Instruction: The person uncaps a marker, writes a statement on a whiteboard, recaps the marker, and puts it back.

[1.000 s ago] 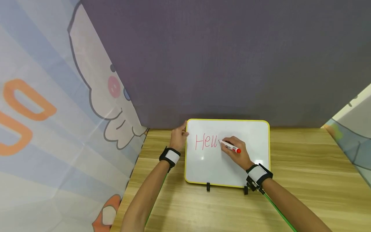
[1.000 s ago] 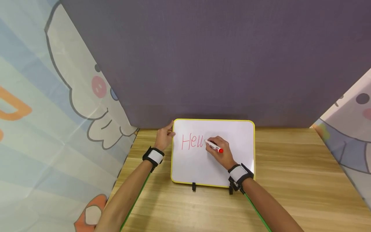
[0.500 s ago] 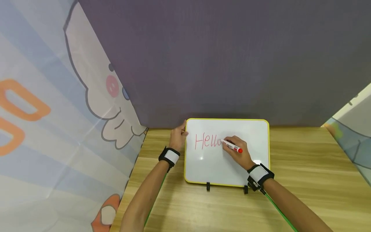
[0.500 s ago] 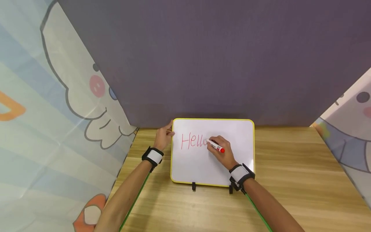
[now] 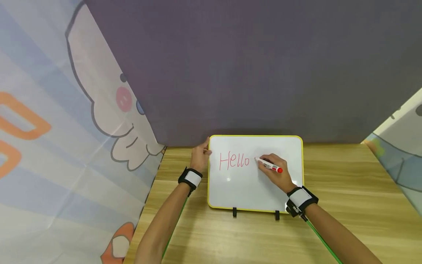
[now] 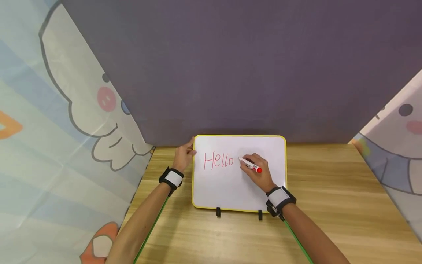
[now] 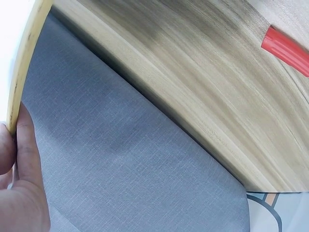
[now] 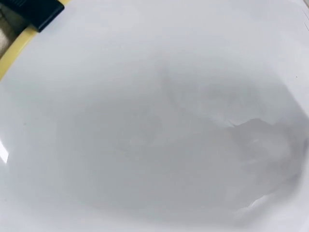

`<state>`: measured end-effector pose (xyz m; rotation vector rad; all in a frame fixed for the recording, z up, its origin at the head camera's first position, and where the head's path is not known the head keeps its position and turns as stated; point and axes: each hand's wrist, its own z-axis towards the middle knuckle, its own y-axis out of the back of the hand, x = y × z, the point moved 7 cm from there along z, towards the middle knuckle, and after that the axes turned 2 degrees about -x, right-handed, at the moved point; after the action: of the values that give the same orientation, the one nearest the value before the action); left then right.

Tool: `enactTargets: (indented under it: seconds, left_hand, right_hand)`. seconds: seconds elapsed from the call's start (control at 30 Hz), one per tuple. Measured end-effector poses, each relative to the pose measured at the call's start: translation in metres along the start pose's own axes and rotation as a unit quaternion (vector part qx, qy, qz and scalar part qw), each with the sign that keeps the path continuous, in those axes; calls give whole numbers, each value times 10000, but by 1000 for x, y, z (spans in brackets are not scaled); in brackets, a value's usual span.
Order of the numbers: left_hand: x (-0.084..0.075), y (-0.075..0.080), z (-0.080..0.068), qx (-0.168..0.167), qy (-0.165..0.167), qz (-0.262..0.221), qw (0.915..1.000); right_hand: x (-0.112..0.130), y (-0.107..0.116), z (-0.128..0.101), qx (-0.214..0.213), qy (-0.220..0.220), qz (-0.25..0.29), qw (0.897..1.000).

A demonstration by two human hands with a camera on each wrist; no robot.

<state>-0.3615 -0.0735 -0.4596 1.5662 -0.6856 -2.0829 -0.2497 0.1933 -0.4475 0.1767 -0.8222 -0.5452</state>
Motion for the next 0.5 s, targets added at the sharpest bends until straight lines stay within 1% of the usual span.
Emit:
enactTargets:
  seconds: [0.17,0.33,0.5]
  left_hand:
    - [1,-1,-1,15,18,28,10000]
    - [2,-1,-1,31,46,10,10000]
    - [1,0,0,19,-10,-13,10000]
  right_hand:
    - [20,1,4,105,-20,-37,9999]
    - [22,0,5,159,10,22,9999]
    - [21,-1,1,334,-7,155,9993]
